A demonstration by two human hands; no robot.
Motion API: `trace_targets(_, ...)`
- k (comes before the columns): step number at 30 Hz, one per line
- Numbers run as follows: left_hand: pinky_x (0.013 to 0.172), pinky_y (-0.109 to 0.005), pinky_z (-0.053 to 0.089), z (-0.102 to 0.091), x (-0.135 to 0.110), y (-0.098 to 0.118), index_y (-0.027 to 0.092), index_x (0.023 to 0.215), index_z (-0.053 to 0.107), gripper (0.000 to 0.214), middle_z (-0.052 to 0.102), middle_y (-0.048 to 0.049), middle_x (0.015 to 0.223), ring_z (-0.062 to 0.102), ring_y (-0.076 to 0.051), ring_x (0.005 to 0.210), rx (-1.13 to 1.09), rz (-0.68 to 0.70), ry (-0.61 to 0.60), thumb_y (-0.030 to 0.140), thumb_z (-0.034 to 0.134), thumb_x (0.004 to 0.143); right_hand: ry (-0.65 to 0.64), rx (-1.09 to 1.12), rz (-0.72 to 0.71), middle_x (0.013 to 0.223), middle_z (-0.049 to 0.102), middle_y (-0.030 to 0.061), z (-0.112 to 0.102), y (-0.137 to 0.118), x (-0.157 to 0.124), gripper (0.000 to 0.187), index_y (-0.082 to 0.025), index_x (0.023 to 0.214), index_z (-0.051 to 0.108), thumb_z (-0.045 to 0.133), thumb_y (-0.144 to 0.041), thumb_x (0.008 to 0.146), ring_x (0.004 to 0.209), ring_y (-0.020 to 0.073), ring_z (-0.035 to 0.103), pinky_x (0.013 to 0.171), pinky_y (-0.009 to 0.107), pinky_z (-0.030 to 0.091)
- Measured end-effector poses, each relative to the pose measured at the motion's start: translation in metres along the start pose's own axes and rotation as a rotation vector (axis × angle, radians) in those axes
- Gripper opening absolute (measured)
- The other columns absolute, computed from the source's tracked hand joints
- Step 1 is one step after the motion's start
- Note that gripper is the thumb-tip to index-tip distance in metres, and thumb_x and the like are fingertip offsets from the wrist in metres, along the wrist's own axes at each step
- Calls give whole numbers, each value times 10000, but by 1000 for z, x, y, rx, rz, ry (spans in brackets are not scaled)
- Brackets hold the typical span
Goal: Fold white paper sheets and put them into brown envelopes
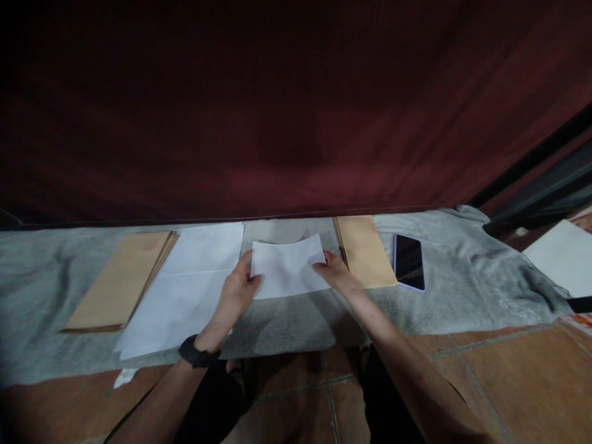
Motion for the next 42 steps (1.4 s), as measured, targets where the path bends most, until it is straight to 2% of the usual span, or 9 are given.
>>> trace_targets(6, 843, -328, 527, -3, -3, 8, 241, 1506, 416, 634, 747, -74, 1077, 716, -250, 960, 297, -34, -153, 179, 563, 893, 315, -552, -201, 1251, 653, 197, -2, -21, -21, 555, -100, 1461, 452, 514, -282, 941, 1137, 322, 630, 952, 439, 521)
trace_targets(12, 890, -375, 542, -5, -8, 16, 245, 1519, 401, 613, 741, -103, 1135, 714, -276, 1025, 413, -30, -163, 177, 514, 920, 172, -583, -559, 1583, 403, 138, 44, -29, -43, 520, -135, 1526, 392, 336, -314, 1041, 1464, 259, 360, 1180, 459, 357)
trace_targets(15, 894, -410, 556, -7, -13, 20, 214, 1491, 441, 581, 709, -139, 1174, 702, -292, 1040, 451, 19, -79, 169, 513, 916, 125, -626, -579, 1606, 367, 125, 63, -26, -50, 525, -127, 1536, 383, 340, -313, 1046, 1498, 253, 305, 1221, 467, 289)
trace_targets(19, 1083, -510, 451, 3, -25, 29, 113, 1467, 439, 524, 459, -230, 1495, 467, -353, 1379, 413, 323, 197, 203, 475, 952, 141, -663, -563, 1613, 351, 117, 68, -22, -53, 531, -126, 1543, 370, 327, -324, 1052, 1503, 249, 296, 1237, 472, 258)
trace_targets(21, 1170, -521, 360, 20, -35, 33, 100, 1501, 373, 536, 319, -214, 1600, 282, -340, 1499, 338, 493, 198, 266, 429, 994, 146, -673, -574, 1623, 331, 107, 69, -21, -52, 541, -138, 1565, 324, 314, -292, 1047, 1507, 244, 287, 1238, 475, 258)
trace_targets(24, 1214, -511, 304, 50, -51, 36, 122, 1567, 221, 621, 291, -175, 1630, 209, -289, 1532, 261, 644, 63, 385, 374, 1025, 138, -707, -646, 1643, 279, 114, 74, -17, -55, 605, -133, 1597, 215, 333, -211, 1008, 1524, 246, 235, 1242, 493, 245)
trace_targets(29, 1233, -517, 265, 71, -62, 32, 86, 1589, 121, 723, 267, -203, 1633, 190, -277, 1537, 255, 607, -34, 504, 308, 1029, 130, -780, -696, 1645, 270, 132, 82, -13, -63, 659, -111, 1595, 208, 395, -186, 967, 1532, 271, 203, 1253, 521, 206)
trace_targets(35, 1237, -515, 257, 72, -55, 24, 89, 1583, 181, 729, 295, -196, 1623, 213, -273, 1530, 327, 563, -20, 526, 327, 1017, 102, -785, -670, 1650, 256, 126, 76, -15, -65, 617, -143, 1593, 236, 375, -203, 994, 1533, 270, 198, 1247, 532, 208)
trace_targets(42, 1238, -499, 244, 68, -52, 15, 35, 1550, 266, 757, 261, -218, 1628, 198, -298, 1532, 437, 474, 46, 553, 348, 1004, 241, -748, -521, 1623, 327, 127, 65, -8, -59, 560, -119, 1582, 266, 318, -251, 1041, 1511, 242, 273, 1238, 459, 221)
Point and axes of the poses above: each hand's wrist, its own x-axis towards the middle knuckle, its own z-axis out of the palm, y = z × x, the point moved 3 cm from there along x, towards the middle knuckle
